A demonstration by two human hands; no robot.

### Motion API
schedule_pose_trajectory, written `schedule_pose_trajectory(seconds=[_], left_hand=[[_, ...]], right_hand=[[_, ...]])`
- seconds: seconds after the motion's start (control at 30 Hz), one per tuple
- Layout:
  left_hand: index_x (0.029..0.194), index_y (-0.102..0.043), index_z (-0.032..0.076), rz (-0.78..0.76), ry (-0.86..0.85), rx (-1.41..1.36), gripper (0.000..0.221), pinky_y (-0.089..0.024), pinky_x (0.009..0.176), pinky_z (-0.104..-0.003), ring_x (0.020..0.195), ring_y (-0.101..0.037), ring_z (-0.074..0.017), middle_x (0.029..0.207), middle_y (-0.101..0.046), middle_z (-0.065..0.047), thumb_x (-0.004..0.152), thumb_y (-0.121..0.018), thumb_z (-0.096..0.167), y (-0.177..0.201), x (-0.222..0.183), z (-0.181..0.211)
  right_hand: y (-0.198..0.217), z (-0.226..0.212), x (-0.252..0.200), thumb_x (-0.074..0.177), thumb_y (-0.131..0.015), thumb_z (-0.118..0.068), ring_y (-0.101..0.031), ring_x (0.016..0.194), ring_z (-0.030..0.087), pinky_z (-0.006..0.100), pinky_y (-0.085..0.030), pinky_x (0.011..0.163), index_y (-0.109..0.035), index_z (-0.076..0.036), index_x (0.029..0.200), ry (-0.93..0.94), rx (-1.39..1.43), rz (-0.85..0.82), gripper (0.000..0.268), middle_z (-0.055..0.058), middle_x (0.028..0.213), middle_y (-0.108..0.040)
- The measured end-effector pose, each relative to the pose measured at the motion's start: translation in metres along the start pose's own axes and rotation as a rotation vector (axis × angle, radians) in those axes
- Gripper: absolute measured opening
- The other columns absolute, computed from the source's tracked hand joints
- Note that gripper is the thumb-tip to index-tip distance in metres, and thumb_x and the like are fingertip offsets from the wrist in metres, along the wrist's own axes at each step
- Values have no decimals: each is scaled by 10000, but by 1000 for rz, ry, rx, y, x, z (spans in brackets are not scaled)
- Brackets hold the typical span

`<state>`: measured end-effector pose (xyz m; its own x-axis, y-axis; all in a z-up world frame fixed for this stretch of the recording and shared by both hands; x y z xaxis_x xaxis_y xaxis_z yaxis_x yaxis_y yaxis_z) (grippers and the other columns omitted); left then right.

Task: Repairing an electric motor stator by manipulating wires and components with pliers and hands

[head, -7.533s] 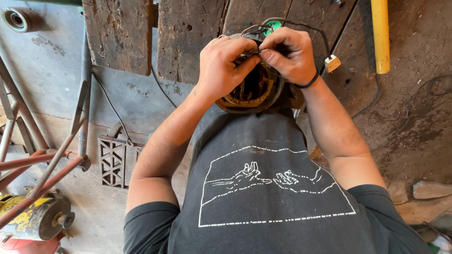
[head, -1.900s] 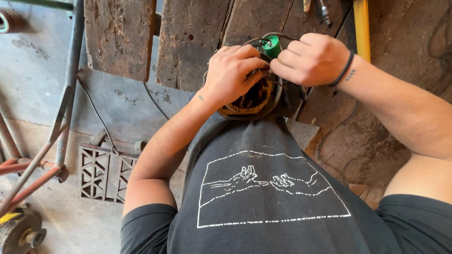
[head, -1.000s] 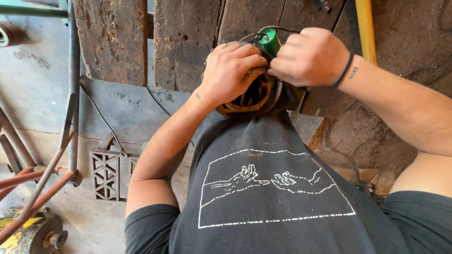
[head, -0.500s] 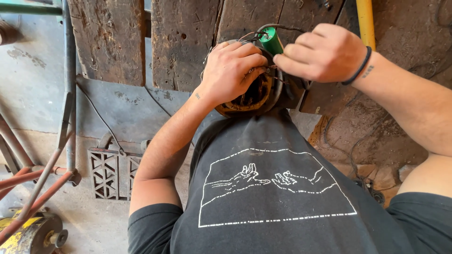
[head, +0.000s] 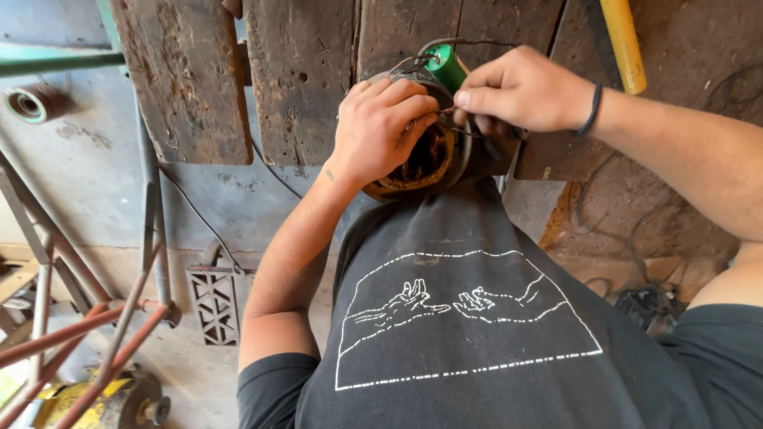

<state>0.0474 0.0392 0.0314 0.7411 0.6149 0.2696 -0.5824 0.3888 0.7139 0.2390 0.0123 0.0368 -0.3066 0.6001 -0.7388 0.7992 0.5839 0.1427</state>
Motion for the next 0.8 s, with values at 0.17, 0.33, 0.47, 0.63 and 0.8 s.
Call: schedule_pose_trajectory(seconds=[0.17,0.33,0.47,0.63,0.8], left_hand=[[1031,-724,206,-16,-7,-23,74,-461,751,-364,848,-632,-216,1060,-696,59,1027,-666,251,-1,1,0],[1022,-700,210,-25,-10,-17,82,-432,711,-370,792,-595,-214,1050,-677,66,1032,-646,272,-1,-2,-3],[1038,-706,228,-37,-17,-18,128,-426,711,-377,789,-589,-220,1039,-677,64,1051,-598,294,-2,0,-4],[1060,-706,241,-43,-33,6,115,-424,712,-383,789,-584,-219,1064,-681,74,1047,-600,285,-6,-3,-4],[1126,-696,151,-18,25,-226,160,-508,816,-417,942,-673,-286,1103,-689,-30,998,-717,244,6,0,-6]], right_hand=[[8,-28,-30,1080,-620,-326,-671,812,131,261,-467,651,-709,-240,1125,1023,-1308,499,131,-74,973,-709],[-3,-23,-29,1081,-620,-277,-691,773,149,271,-452,616,-762,-193,1048,1188,-1213,435,168,-27,960,-758],[0,14,3,1002,-678,-217,-594,601,186,313,-453,546,-752,-55,901,463,-273,112,205,68,699,-652],[-8,36,9,958,-671,-225,-461,487,132,248,-356,445,-748,-9,860,-133,340,-195,250,78,566,-529],[4,-23,-35,1054,-732,-471,-685,798,157,295,-523,672,-728,-267,1127,799,-1249,520,217,-62,931,-705]])
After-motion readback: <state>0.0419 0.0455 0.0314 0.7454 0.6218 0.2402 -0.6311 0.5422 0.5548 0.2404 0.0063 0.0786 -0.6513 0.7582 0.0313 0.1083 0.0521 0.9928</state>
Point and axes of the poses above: each hand's wrist, its own x-axis towards the middle knuckle, its own y-axis out of the back of the hand, z = x × y, the point moved 5 cm from there along x, towards the middle knuckle
